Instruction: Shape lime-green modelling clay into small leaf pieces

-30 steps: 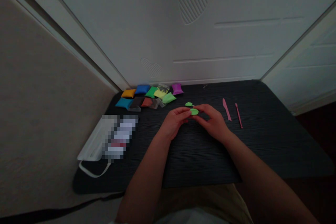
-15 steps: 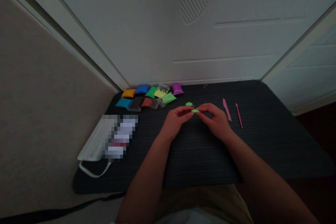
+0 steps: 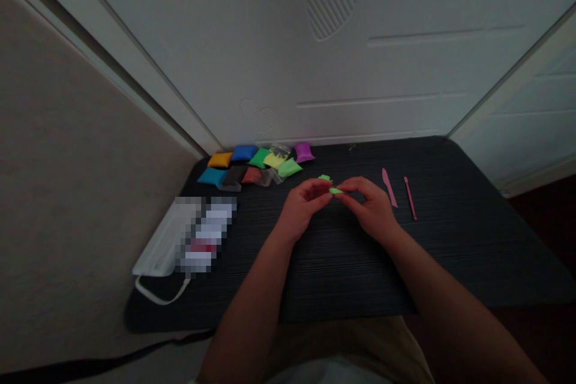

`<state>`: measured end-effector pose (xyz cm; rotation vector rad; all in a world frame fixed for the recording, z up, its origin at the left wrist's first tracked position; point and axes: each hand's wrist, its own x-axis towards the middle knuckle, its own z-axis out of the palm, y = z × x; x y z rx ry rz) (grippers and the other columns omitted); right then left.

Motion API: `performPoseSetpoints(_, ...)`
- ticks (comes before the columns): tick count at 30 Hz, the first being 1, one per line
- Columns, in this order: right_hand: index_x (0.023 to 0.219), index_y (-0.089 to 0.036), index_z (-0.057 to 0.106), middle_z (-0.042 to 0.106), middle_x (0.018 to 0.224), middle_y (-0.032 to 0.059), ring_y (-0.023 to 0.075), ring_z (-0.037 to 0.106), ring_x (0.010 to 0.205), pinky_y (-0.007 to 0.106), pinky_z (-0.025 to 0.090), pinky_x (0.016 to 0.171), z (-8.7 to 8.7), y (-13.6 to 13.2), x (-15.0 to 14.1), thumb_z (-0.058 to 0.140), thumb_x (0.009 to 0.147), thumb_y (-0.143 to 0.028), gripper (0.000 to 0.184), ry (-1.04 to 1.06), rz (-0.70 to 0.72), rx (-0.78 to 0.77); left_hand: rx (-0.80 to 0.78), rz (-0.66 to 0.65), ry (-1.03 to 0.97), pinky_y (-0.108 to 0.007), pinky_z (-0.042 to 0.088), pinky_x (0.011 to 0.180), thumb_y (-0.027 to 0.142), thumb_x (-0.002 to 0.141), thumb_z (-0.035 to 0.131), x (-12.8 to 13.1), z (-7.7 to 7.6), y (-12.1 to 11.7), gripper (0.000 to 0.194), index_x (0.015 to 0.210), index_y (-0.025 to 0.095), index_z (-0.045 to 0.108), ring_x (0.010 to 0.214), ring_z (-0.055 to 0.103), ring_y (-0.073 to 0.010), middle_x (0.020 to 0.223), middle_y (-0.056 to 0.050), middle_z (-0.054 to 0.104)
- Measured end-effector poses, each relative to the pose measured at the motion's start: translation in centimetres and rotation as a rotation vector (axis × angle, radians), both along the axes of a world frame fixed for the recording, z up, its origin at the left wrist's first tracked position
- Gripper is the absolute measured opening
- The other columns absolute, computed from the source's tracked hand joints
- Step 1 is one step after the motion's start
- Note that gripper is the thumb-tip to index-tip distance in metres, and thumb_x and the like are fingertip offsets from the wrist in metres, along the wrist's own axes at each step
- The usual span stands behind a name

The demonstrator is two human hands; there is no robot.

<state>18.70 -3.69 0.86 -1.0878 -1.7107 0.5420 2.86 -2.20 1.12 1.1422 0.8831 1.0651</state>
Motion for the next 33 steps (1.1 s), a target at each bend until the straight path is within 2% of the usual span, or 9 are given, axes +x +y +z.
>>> performPoseSetpoints(7,0.088,-0.023,0.061,0.062,0.086,0.0012,0.0153,0.058,0.082,0.032,0.046,0.076,0.27,-0.09,-0.11,0.061,0.074,-0.024,0.014,0.007,0.016,-0.017,0.023,-0.007,-0.008,-0.027,0.041,0.079,0.018,0.066,0.067,-0.07,-0.32,0.07,0.018,0.084,0.019,0.063,0.079,0.056,-0.012,0.083,0.001,0.063)
performPoseSetpoints(14,0.083,-0.022,0.061,0.063,0.083,0.0006,0.0147,0.058,0.083,0.031,0.045,0.077,0.2,0.0,-0.18,0.06,0.075,-0.021,0.008,0.046,0.03,-0.003,-0.025,-0.034,-0.069,-0.027,0.04,0.08,0.019,0.067,0.066,-0.02,-0.48,0.13,0.02,0.087,0.019,0.064,0.081,0.056,-0.0126,0.086,0.0,0.064)
performPoseSetpoints(22,0.086,-0.022,0.059,0.061,0.086,0.0016,0.0152,0.057,0.083,0.032,0.045,0.076,0.21,-0.13,-0.18,0.061,0.074,-0.021,0.012,0.0,0.051,-0.014,-0.061,-0.045,-0.076,-0.026,0.039,0.078,0.019,0.068,0.065,0.05,-0.72,0.13,0.016,0.084,0.017,0.066,0.077,0.056,-0.0116,0.083,0.0,0.064)
performPoseSetpoints(27,0.085,-0.022,0.061,0.06,0.088,0.002,0.0151,0.056,0.087,0.032,0.044,0.08,-0.18,-0.08,-0.18,0.062,0.074,-0.019,0.012,-0.002,0.057,0.006,-0.152,-0.061,-0.133,-0.027,0.041,0.075,0.023,0.07,0.063,0.2,-0.78,0.24,0.015,0.083,0.016,0.065,0.073,0.055,-0.0112,0.081,-0.001,0.063)
performPoseSetpoints(33,0.09,-0.024,0.062,0.059,0.089,0.0026,0.016,0.056,0.088,0.034,0.045,0.08,-0.09,-0.12,-0.15,0.062,0.073,-0.022,0.017,-0.025,0.053,0.014,-0.267,-0.16,-0.241,-0.024,0.041,0.072,0.023,0.075,0.059,0.2,-0.51,0.01,0.014,0.082,0.013,0.065,0.072,0.055,-0.0096,0.078,-0.003,0.062)
